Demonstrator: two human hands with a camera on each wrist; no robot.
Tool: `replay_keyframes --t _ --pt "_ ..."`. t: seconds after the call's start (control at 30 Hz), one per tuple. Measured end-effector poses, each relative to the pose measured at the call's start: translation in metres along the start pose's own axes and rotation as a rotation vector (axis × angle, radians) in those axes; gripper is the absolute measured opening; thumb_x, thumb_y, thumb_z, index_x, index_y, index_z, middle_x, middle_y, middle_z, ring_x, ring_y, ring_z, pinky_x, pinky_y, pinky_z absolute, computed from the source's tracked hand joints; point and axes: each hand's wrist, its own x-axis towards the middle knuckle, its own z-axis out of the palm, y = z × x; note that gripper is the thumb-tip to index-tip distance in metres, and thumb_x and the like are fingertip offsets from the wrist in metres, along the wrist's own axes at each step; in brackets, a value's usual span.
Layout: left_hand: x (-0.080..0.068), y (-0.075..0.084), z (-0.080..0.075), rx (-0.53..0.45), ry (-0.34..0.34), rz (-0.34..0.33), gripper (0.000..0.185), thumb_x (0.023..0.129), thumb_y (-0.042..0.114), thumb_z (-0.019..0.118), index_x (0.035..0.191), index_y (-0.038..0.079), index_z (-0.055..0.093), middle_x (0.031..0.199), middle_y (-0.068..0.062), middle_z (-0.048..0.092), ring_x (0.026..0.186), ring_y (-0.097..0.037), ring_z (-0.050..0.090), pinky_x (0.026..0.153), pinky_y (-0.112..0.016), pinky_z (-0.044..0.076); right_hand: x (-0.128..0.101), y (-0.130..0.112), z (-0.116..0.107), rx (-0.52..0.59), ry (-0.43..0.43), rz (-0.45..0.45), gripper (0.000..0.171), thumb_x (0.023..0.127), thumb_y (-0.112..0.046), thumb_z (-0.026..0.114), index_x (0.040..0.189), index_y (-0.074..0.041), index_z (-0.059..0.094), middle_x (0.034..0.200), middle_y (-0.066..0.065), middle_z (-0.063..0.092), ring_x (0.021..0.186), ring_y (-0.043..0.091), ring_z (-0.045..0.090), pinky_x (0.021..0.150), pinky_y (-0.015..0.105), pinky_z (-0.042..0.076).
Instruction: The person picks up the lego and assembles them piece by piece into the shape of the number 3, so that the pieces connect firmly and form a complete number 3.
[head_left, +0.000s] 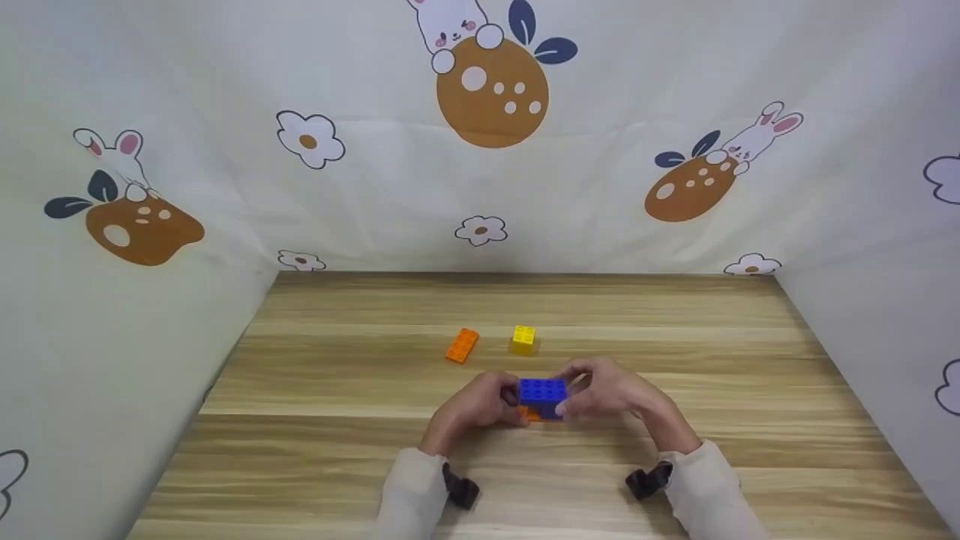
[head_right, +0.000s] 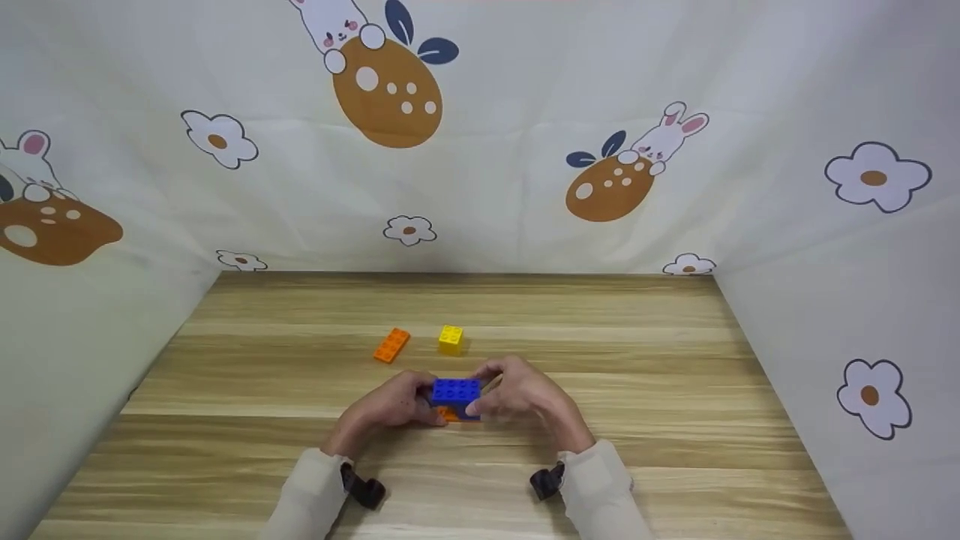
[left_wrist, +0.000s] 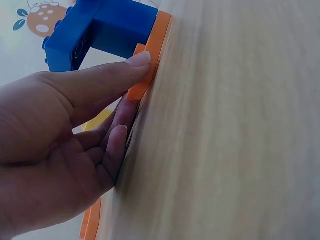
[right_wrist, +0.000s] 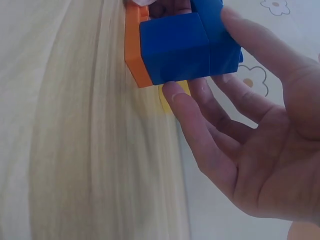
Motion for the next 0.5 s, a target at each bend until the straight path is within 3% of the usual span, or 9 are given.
replay_keyframes --t 0.27,0.5 --pt "-0.001 0.001 -0.005 0.015 -0.026 -0.025 0.025 0.08 0.017 0.085 0.101 0.012 0.072 0.089 0.002 0.067 0.081 -0.013 0.058 0.078 -0.027 0.051 0.003 0.004 0.003 -0.094 0.016 -0.047 0.042 0.07 -0.006 0.087 0.107 -0.001 0.068 0.103 0.015 0.071 0.091 0.022 0.068 0.082 0.033 0.056" --pt "-0.003 -0.002 -0.012 0.013 -0.004 -0.036 0.021 0.096 0.017 0.066 0.115 0.01 0.072 0.103 -0.003 0.073 0.09 -0.013 0.062 0.091 -0.037 0.054 0.001 0.005 0.007 -0.091 0.042 -0.035 0.035 0.067 -0.003 0.086 0.097 -0.004 0.068 0.099 0.013 0.071 0.087 0.02 0.066 0.079 0.03 0.054"
